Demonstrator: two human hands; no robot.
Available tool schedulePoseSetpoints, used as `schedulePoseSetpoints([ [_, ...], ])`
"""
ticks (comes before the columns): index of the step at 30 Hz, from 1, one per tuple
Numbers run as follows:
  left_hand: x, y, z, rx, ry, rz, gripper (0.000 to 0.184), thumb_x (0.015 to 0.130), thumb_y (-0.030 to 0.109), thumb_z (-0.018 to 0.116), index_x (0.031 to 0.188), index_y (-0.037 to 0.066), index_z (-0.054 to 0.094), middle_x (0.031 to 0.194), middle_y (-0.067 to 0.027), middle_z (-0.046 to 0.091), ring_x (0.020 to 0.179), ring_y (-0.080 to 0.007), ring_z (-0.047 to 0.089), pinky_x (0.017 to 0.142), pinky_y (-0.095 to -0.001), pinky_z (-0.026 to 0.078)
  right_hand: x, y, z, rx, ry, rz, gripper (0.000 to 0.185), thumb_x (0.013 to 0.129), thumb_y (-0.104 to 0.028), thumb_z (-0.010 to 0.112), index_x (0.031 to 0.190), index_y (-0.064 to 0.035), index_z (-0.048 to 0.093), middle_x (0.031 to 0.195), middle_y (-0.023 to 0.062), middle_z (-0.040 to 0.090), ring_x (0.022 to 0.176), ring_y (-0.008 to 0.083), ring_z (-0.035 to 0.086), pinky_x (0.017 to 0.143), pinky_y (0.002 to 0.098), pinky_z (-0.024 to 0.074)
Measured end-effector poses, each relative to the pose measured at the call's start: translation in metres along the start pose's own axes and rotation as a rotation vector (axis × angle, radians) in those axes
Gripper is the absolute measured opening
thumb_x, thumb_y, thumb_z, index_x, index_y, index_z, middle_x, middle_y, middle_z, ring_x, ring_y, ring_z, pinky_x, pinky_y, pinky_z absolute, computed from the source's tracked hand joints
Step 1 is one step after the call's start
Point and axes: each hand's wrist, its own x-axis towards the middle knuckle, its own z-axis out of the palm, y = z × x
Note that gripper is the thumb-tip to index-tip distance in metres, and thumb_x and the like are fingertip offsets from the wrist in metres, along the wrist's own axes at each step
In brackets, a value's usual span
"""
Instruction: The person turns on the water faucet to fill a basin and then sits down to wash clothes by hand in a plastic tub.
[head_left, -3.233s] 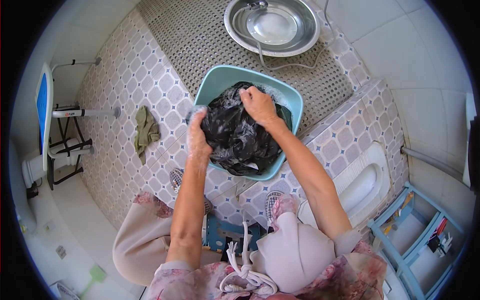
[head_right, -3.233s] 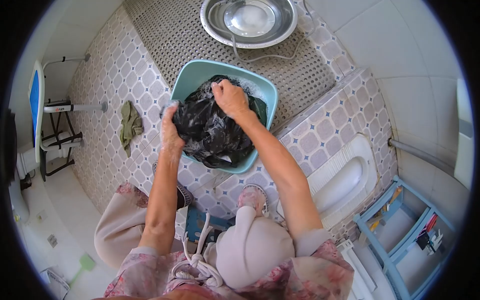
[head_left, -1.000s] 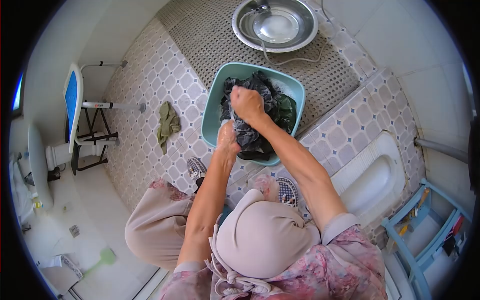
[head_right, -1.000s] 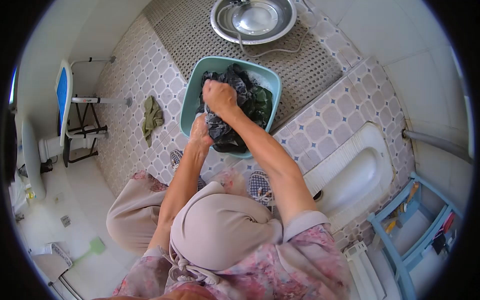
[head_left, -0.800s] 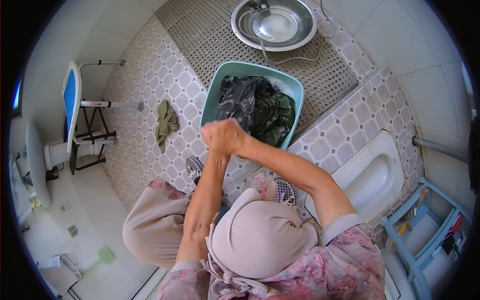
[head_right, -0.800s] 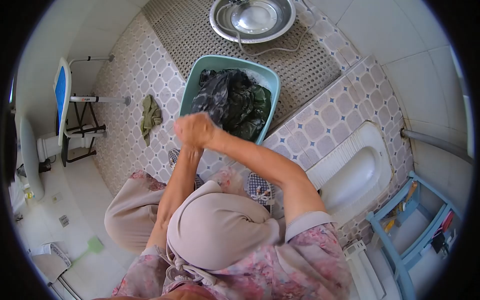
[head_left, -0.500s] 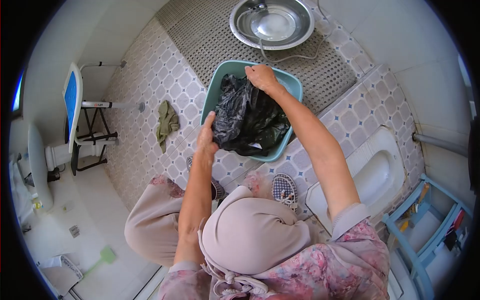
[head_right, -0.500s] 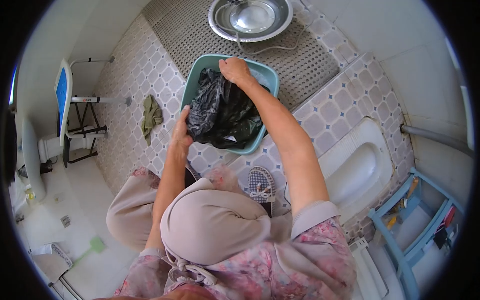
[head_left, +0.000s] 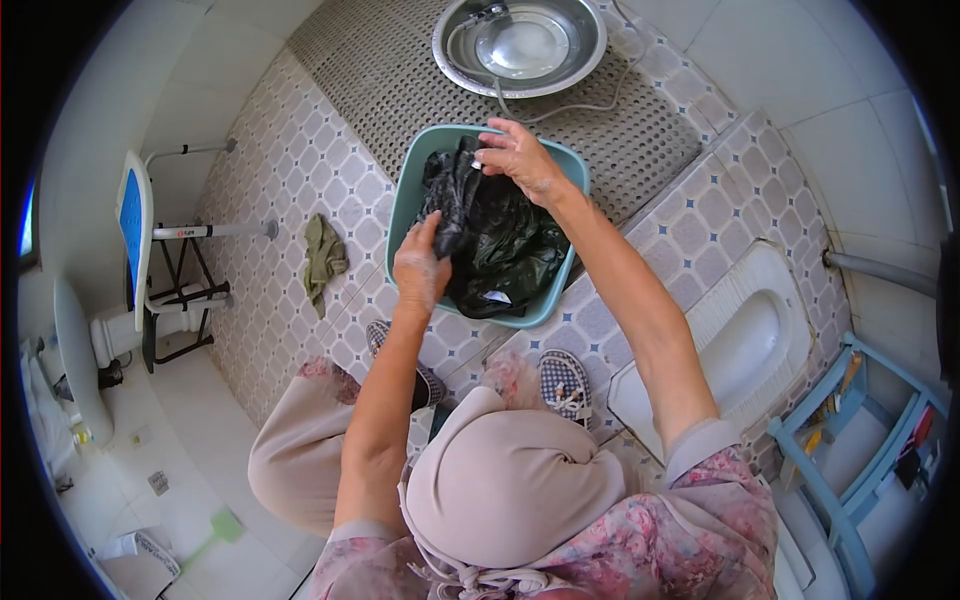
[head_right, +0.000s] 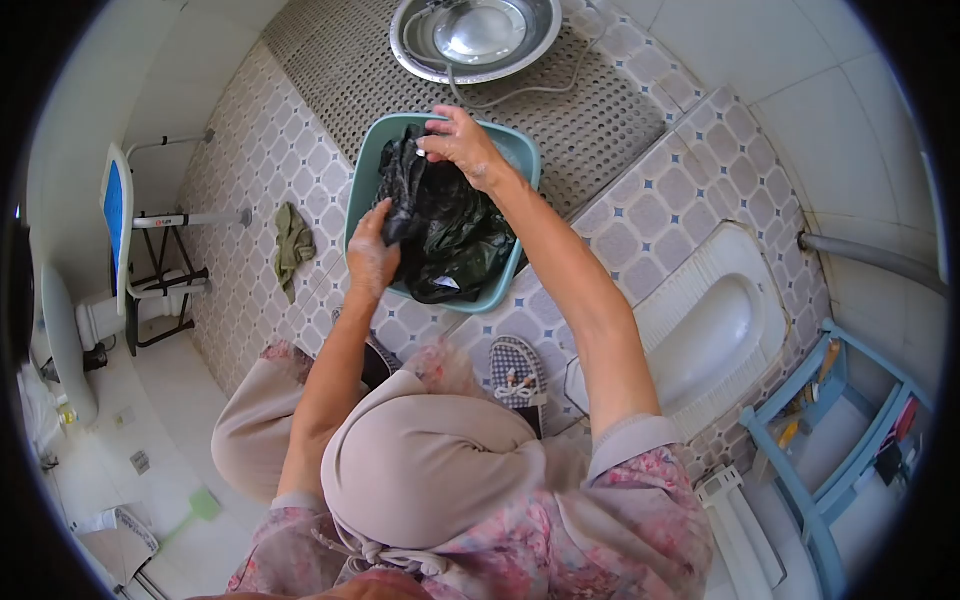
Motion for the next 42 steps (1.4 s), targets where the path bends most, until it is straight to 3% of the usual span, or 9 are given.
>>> schedulePoseSetpoints([
  [2, 0.006, -0.005, -0.007, -0.357, 0.010, -0.117, 0.038, 0.080, 0.013, 0.069, 0.118, 0.008, 0.066, 0.099, -0.0157, 0.071, 0.086, -0.0306, 0.068, 0.080, -0.0317, 0.051, -0.005, 0.002, -0.001, -0.418, 0.012, -0.247, 0.082, 0.076, -0.026, 0.080, 0.143, -0.0045, 0.039, 0.141, 0.0188, 0.045, 0.121, 0.0267, 0.052, 0.097, 0.0386, 0.0467],
  [6, 0.009, -0.016, -0.051, -1.014, -0.302, -0.613, 0.032, 0.088, 0.023, 0.067, 0.106, -0.004, 0.066, 0.099, -0.0086, 0.071, 0.087, -0.0191, 0.068, 0.080, -0.0335, 0.052, -0.034, -0.021, 0.035, -1.254, -0.145, -0.585, 0.089, 0.064, -0.035, 0.084, 0.142, -0.0202, 0.044, 0.149, 0.0148, 0.035, 0.138, 0.0415, 0.028, 0.111, 0.0564, 0.0263],
  [13, -0.002, -0.004, -0.092, -1.639, -0.231, -0.418, 0.042, 0.091, 0.026, 0.063, 0.117, -0.006, 0.060, 0.109, -0.0138, 0.069, 0.095, -0.0230, 0.068, 0.088, -0.0352, 0.053, -0.019, -0.014, 0.036, -1.479, -0.560, -0.396, 0.065, 0.063, -0.039, 0.085, 0.121, -0.0170, 0.064, 0.143, 0.0116, 0.042, 0.136, 0.0406, 0.031, 0.107, 0.0572, 0.0289],
  [18, 0.008, -0.014, -0.068, -1.594, -0.014, -0.566, 0.038, 0.097, 0.028, 0.058, 0.118, -0.003, 0.060, 0.113, -0.0136, 0.067, 0.101, -0.0236, 0.065, 0.092, -0.0367, 0.051, -0.017, -0.016, 0.016, -0.775, -0.434, -0.036, 0.055, 0.074, -0.001, 0.062, 0.128, -0.0028, 0.059, 0.128, 0.0101, 0.062, 0.115, 0.0175, 0.058, 0.101, 0.0291, 0.0423],
  [22, 0.022, -0.001, -0.037, -1.613, 0.129, -0.799, 0.037, 0.099, 0.031, 0.056, 0.119, 0.000, 0.058, 0.110, -0.0128, 0.067, 0.097, -0.0257, 0.065, 0.090, -0.0390, 0.052, -0.056, -0.026, 0.053, -0.273, -0.276, -0.240, 0.054, 0.070, 0.007, 0.054, 0.122, -0.0031, 0.063, 0.122, 0.0065, 0.065, 0.116, 0.0155, 0.057, 0.104, 0.0290, 0.0411],
  [26, 0.028, -0.036, 0.002, -1.679, 0.041, -0.933, 0.025, 0.097, 0.029, 0.061, 0.112, 0.009, 0.059, 0.090, -0.0058, 0.067, 0.075, -0.0196, 0.064, 0.072, -0.0379, 0.056, -0.108, -0.014, 0.121, -0.766, -0.186, -0.527, 0.017, 0.072, -0.019, 0.069, 0.085, -0.0085, 0.067, 0.082, 0.0113, 0.066, 0.083, 0.0302, 0.067, 0.076, 0.0361, 0.0544],
  [29, 0.023, -0.042, 0.023, -1.796, -0.114, -0.845, 0.018, 0.095, 0.028, 0.062, 0.096, 0.010, 0.061, 0.078, -0.0004, 0.065, 0.066, -0.0177, 0.062, 0.062, -0.0377, 0.054, -0.105, 0.034, 0.135, -1.173, -0.177, -0.817, 0.025, 0.080, -0.031, 0.065, 0.076, -0.0067, 0.064, 0.070, 0.0134, 0.063, 0.064, 0.0317, 0.066, 0.058, 0.0399, 0.0553],
  [35, 0.015, 0.056, 0.005, -1.560, 0.123, -1.011, 0.026, 0.090, 0.030, 0.065, 0.093, 0.004, 0.065, 0.089, -0.0068, 0.066, 0.077, -0.0206, 0.064, 0.073, -0.0337, 0.052, -0.038, 0.050, 0.078, -1.316, 0.179, -0.296, 0.033, 0.089, -0.032, 0.054, 0.075, -0.0056, 0.068, 0.070, 0.0194, 0.068, 0.065, 0.0345, 0.070, 0.056, 0.0449, 0.0560],
  [42, 0.015, 0.005, 0.022, -1.353, 0.082, -0.936, 0.026, 0.091, 0.032, 0.063, 0.076, 0.011, 0.059, 0.072, -0.0014, 0.057, 0.064, -0.0152, 0.054, 0.063, -0.0310, 0.045, -0.087, 0.059, 0.111, -1.324, -0.162, -0.690, 0.018, 0.080, -0.022, 0.059, 0.074, -0.0056, 0.064, 0.068, 0.0186, 0.066, 0.060, 0.0319, 0.069, 0.052, 0.0421, 0.0546],
])
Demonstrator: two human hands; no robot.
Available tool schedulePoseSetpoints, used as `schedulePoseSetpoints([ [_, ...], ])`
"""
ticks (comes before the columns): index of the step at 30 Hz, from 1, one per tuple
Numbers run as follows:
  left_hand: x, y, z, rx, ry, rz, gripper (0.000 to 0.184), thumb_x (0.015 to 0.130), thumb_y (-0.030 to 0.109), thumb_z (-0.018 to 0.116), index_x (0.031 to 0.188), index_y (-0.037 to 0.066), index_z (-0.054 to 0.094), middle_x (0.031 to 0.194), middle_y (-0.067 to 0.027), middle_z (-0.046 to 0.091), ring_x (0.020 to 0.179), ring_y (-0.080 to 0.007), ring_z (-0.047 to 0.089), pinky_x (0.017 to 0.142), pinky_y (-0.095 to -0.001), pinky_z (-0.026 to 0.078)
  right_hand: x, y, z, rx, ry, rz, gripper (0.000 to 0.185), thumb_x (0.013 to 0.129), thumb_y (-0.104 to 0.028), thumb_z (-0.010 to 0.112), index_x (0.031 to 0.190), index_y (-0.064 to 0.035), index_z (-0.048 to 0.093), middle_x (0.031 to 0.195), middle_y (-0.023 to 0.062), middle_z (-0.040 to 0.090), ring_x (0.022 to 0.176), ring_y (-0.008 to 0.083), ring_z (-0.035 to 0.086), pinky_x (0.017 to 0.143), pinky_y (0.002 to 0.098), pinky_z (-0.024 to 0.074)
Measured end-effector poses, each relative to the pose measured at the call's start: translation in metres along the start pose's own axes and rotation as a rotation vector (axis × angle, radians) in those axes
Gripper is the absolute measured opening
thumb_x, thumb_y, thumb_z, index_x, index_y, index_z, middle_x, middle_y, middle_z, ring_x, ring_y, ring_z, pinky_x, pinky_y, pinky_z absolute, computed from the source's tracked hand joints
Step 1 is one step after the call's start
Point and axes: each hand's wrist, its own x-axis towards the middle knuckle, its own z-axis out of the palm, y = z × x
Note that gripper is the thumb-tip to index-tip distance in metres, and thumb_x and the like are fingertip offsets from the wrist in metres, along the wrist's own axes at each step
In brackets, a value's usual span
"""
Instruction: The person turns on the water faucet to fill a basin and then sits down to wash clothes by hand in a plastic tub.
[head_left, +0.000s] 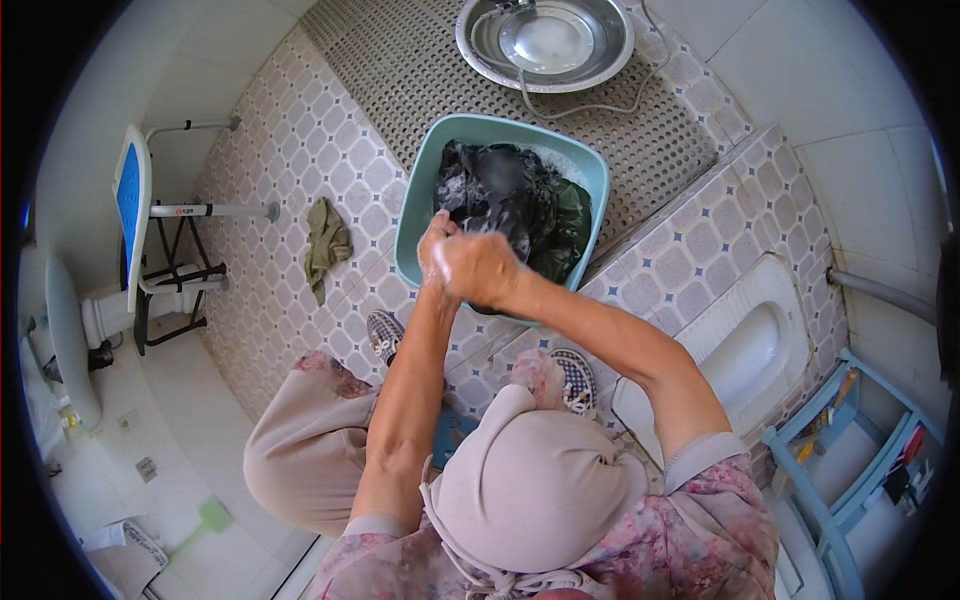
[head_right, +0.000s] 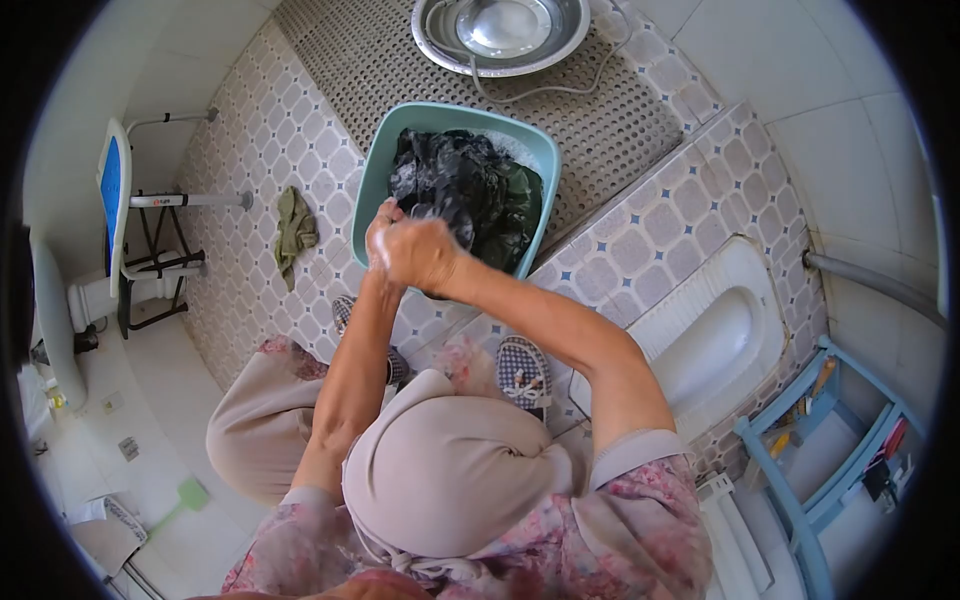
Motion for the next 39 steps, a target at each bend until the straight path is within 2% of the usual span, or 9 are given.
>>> schedulePoseSetpoints([
  [8, -0.055, 0.034, 0.025, -0.247, 0.049, -0.043, 0.028, 0.090, 0.027, 0.071, 0.073, 0.013, 0.053, 0.074, 0.0024, 0.052, 0.071, -0.0113, 0.050, 0.068, -0.0280, 0.043, 0.013, 0.087, -0.004, 0.468, 0.152, 0.558, 0.027, 0.091, -0.030, 0.064, 0.092, -0.0029, 0.063, 0.088, 0.0180, 0.070, 0.085, 0.0325, 0.070, 0.073, 0.0415, 0.0549],
  [12, -0.034, 0.024, -0.012, -0.149, -0.166, 0.096, 0.025, 0.083, 0.008, 0.077, 0.075, 0.012, 0.053, 0.076, 0.0030, 0.053, 0.073, -0.0110, 0.051, 0.067, -0.0278, 0.044, 0.007, 0.100, -0.028, 1.157, 0.169, 0.639, 0.020, 0.091, -0.018, 0.065, 0.105, -0.0042, 0.063, 0.097, -0.0005, 0.061, 0.091, 0.0064, 0.054, 0.084, 0.0235, 0.0440],
  [15, -0.032, 0.027, -0.010, -0.145, -0.160, 0.143, 0.024, 0.084, 0.009, 0.076, 0.075, 0.012, 0.054, 0.075, 0.0021, 0.054, 0.070, -0.0113, 0.051, 0.064, -0.0291, 0.044, 0.008, 0.089, -0.037, 1.326, 0.204, 0.656, 0.018, 0.089, -0.016, 0.064, 0.102, -0.0048, 0.064, 0.091, -0.0026, 0.059, 0.087, 0.0052, 0.053, 0.081, 0.0227, 0.0436],
  [24, -0.014, 0.004, 0.009, -0.117, 0.084, -0.150, 0.022, 0.094, 0.035, 0.061, 0.093, 0.013, 0.060, 0.087, -0.0012, 0.063, 0.081, -0.0150, 0.060, 0.072, -0.0335, 0.049, 0.015, -0.020, -0.008, 0.007, 0.280, -0.177, 0.025, 0.078, -0.027, 0.065, 0.064, -0.0083, 0.058, 0.071, 0.0115, 0.060, 0.076, 0.0293, 0.061, 0.064, 0.0386, 0.0516],
  [29, -0.027, -0.009, 0.018, -0.030, 0.102, -0.126, 0.027, 0.094, 0.026, 0.053, 0.113, 0.010, 0.064, 0.098, -0.0045, 0.067, 0.091, -0.0201, 0.064, 0.081, -0.0332, 0.052, 0.036, 0.045, 0.012, 0.184, 0.281, 0.492, 0.020, 0.089, -0.023, 0.059, 0.078, -0.0062, 0.058, 0.077, 0.0148, 0.061, 0.073, 0.0343, 0.061, 0.070, 0.0466, 0.0516],
  [34, 0.037, -0.066, -0.054, -0.551, -0.665, 0.194, 0.021, 0.095, 0.025, 0.056, 0.110, 0.011, 0.062, 0.096, -0.0028, 0.060, 0.088, -0.0164, 0.057, 0.077, -0.0303, 0.049, 0.017, -0.001, -0.004, 0.169, 0.327, 0.024, 0.010, 0.081, -0.017, 0.063, 0.077, -0.0086, 0.059, 0.074, 0.0143, 0.058, 0.074, 0.0334, 0.061, 0.067, 0.0456, 0.0505],
  [36, 0.026, -0.052, -0.044, -0.564, -0.513, 0.021, 0.020, 0.094, 0.024, 0.057, 0.108, 0.011, 0.061, 0.096, -0.0022, 0.060, 0.089, -0.0154, 0.057, 0.077, -0.0316, 0.050, 0.018, 0.004, 0.002, 0.119, 0.306, -0.058, 0.008, 0.079, -0.017, 0.062, 0.077, -0.0100, 0.058, 0.073, 0.0132, 0.058, 0.073, 0.0316, 0.062, 0.068, 0.0454, 0.0517],
  [38, -0.040, 0.006, 0.027, -0.215, 0.189, -0.154, 0.018, 0.094, 0.029, 0.058, 0.094, 0.012, 0.059, 0.074, 0.0028, 0.052, 0.064, -0.0134, 0.051, 0.062, -0.0294, 0.047, 0.023, 0.036, 0.025, 0.044, 0.256, 0.027, 0.009, 0.081, -0.018, 0.061, 0.076, -0.0102, 0.059, 0.071, 0.0138, 0.059, 0.073, 0.0325, 0.064, 0.069, 0.0458, 0.0523],
  [39, -0.042, 0.015, 0.030, -0.230, 0.109, -0.229, 0.017, 0.092, 0.028, 0.061, 0.087, 0.013, 0.057, 0.067, 0.0024, 0.047, 0.056, -0.0122, 0.042, 0.056, -0.0290, 0.041, 0.025, 0.069, 0.040, -0.012, 0.221, 0.159, 0.013, 0.083, -0.020, 0.061, 0.076, -0.0097, 0.059, 0.071, 0.0149, 0.060, 0.073, 0.0343, 0.064, 0.069, 0.0463, 0.0523],
])
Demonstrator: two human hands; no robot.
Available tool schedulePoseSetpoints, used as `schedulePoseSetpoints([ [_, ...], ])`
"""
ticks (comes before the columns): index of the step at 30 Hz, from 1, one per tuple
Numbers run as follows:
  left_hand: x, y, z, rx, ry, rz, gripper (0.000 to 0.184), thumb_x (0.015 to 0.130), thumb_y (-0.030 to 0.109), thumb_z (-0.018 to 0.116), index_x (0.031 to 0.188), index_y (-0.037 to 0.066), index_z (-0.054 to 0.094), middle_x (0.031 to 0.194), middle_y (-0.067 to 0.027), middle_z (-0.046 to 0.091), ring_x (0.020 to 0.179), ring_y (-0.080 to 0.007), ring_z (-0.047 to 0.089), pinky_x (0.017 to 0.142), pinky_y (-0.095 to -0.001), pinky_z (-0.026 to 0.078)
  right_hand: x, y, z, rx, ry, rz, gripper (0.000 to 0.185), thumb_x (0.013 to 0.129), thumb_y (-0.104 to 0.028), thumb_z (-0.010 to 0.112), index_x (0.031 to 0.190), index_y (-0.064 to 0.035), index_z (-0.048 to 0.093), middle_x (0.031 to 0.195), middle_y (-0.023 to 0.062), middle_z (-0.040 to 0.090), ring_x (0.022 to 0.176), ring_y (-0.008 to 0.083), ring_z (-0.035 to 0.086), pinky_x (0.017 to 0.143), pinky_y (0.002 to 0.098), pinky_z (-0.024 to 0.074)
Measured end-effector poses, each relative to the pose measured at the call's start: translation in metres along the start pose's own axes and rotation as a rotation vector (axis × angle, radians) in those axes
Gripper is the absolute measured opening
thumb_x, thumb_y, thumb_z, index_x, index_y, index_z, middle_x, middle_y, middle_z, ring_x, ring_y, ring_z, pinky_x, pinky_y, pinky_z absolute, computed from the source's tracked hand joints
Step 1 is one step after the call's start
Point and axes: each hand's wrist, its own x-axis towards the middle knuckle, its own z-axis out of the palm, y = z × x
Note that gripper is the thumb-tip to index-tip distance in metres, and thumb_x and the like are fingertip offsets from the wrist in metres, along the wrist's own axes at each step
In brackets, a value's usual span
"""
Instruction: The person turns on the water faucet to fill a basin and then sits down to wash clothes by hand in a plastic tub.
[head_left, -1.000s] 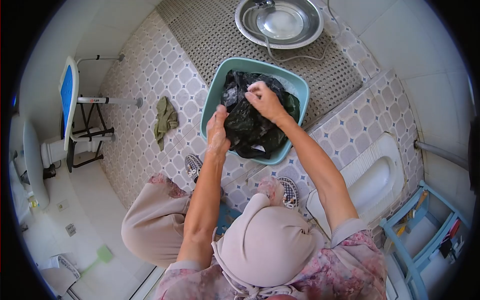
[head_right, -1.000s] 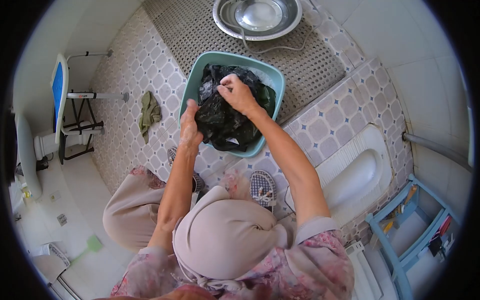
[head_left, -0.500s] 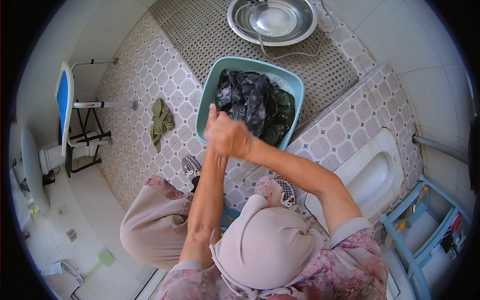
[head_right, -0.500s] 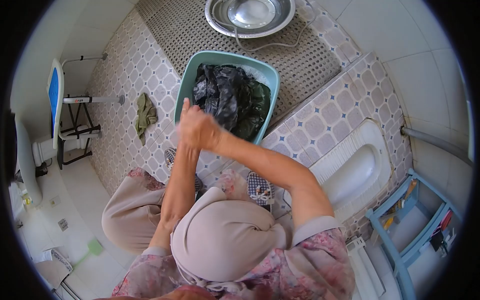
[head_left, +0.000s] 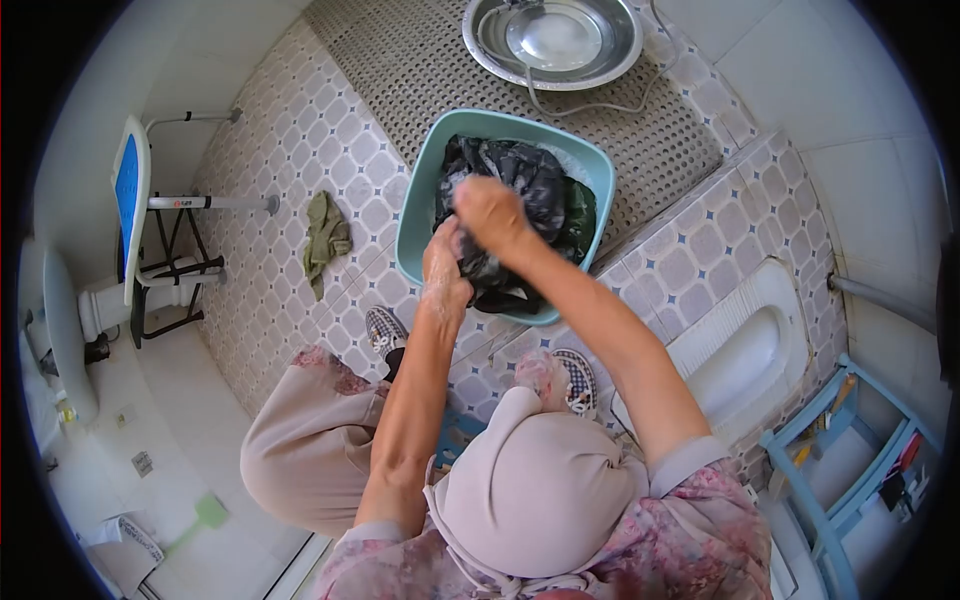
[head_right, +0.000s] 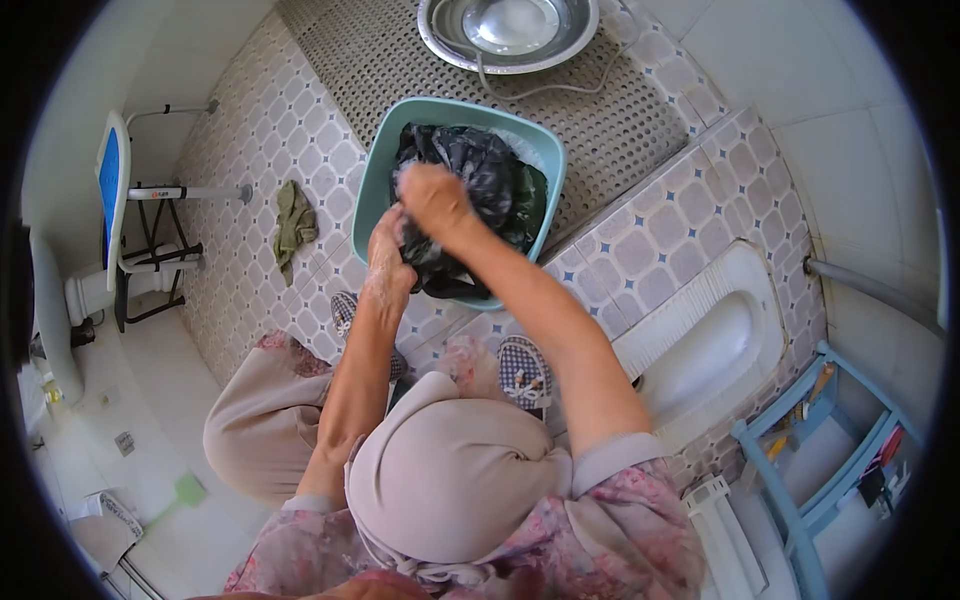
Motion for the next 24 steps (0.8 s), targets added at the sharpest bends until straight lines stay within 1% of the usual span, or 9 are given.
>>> schedulePoseSetpoints([
  [1, 0.001, 0.004, -0.004, 0.028, -0.062, 0.043, 0.020, 0.093, 0.029, 0.061, 0.082, 0.013, 0.055, 0.066, 0.0024, 0.046, 0.055, -0.0119, 0.042, 0.054, -0.0288, 0.040, 0.006, -0.001, -0.007, 0.035, 0.002, 0.313, 0.026, 0.092, -0.024, 0.057, 0.073, -0.0057, 0.056, 0.071, 0.0133, 0.063, 0.071, 0.0349, 0.065, 0.066, 0.0473, 0.0513],
  [4, 0.009, 0.026, -0.002, -0.031, -0.125, 0.173, 0.032, 0.096, 0.034, 0.061, 0.074, 0.013, 0.048, 0.065, 0.0025, 0.043, 0.055, -0.0109, 0.040, 0.053, -0.0282, 0.037, 0.015, 0.018, -0.025, 0.353, -0.307, 0.565, 0.042, 0.098, -0.043, 0.055, 0.091, -0.0026, 0.064, 0.079, 0.0126, 0.069, 0.072, 0.0268, 0.067, 0.074, 0.0382, 0.0525],
  [6, 0.011, 0.038, -0.004, -0.044, -0.129, 0.248, 0.037, 0.097, 0.038, 0.059, 0.072, 0.013, 0.046, 0.065, 0.0022, 0.042, 0.056, -0.0107, 0.040, 0.053, -0.0280, 0.036, 0.019, 0.032, -0.042, 0.945, -0.431, 0.690, 0.050, 0.098, -0.049, 0.053, 0.102, -0.0004, 0.067, 0.091, 0.0111, 0.069, 0.088, 0.0194, 0.065, 0.086, 0.0302, 0.0484],
  [8, 0.012, 0.049, -0.012, -0.006, -0.131, 0.323, 0.040, 0.098, 0.041, 0.058, 0.073, 0.012, 0.046, 0.066, 0.0017, 0.040, 0.058, -0.0110, 0.040, 0.054, -0.0277, 0.036, 0.015, 0.043, -0.070, 1.142, -0.621, 0.688, 0.043, 0.097, -0.038, 0.059, 0.113, 0.0018, 0.065, 0.114, 0.0094, 0.065, 0.109, 0.0166, 0.058, 0.097, 0.0284, 0.0423],
  [12, 0.015, 0.056, -0.025, 0.239, -0.126, 0.312, 0.039, 0.091, 0.043, 0.069, 0.078, 0.010, 0.053, 0.070, 0.0023, 0.045, 0.064, -0.0103, 0.044, 0.061, -0.0266, 0.039, 0.013, 0.048, -0.113, 1.327, -0.498, 0.695, 0.039, 0.087, -0.010, 0.071, 0.121, 0.0023, 0.058, 0.116, 0.0113, 0.063, 0.110, 0.0165, 0.059, 0.097, 0.0278, 0.0452],
  [13, 0.014, 0.057, -0.033, 0.457, -0.190, 0.331, 0.038, 0.084, 0.042, 0.077, 0.087, 0.007, 0.062, 0.077, 0.0008, 0.054, 0.070, -0.0107, 0.051, 0.067, -0.0263, 0.043, 0.013, 0.049, -0.118, 1.365, -0.437, 0.697, 0.041, 0.084, -0.005, 0.072, 0.122, 0.0023, 0.058, 0.116, 0.0117, 0.063, 0.110, 0.0166, 0.059, 0.097, 0.0277, 0.0458],
  [17, -0.013, 0.073, -0.014, 1.221, -0.418, 0.496, 0.045, 0.081, 0.034, 0.076, 0.108, -0.001, 0.067, 0.096, -0.0067, 0.065, 0.090, -0.0131, 0.057, 0.081, -0.0270, 0.046, 0.019, 0.034, -0.113, 1.369, -0.318, 0.584, 0.039, 0.084, -0.002, 0.071, 0.120, 0.0018, 0.058, 0.116, 0.0124, 0.063, 0.109, 0.0175, 0.060, 0.094, 0.0284, 0.0489],
  [20, -0.029, 0.075, 0.009, 1.264, -0.451, 0.746, 0.045, 0.081, 0.034, 0.076, 0.107, -0.001, 0.068, 0.095, -0.0069, 0.066, 0.088, -0.0128, 0.059, 0.078, -0.0284, 0.047, 0.036, -0.004, -0.113, 1.440, -0.374, 0.549, 0.039, 0.085, -0.005, 0.072, 0.120, 0.0025, 0.057, 0.117, 0.0128, 0.062, 0.111, 0.0177, 0.059, 0.095, 0.0294, 0.0493],
  [24, -0.040, 0.098, 0.024, 1.283, -0.418, 0.492, 0.040, 0.085, 0.030, 0.074, 0.105, -0.003, 0.067, 0.085, -0.0042, 0.067, 0.080, -0.0098, 0.059, 0.071, -0.0284, 0.049, 0.045, -0.022, -0.103, 1.411, -0.176, 0.460, 0.044, 0.092, -0.012, 0.066, 0.130, 0.0027, 0.050, 0.117, 0.0134, 0.062, 0.112, 0.0188, 0.059, 0.099, 0.0314, 0.0466],
])
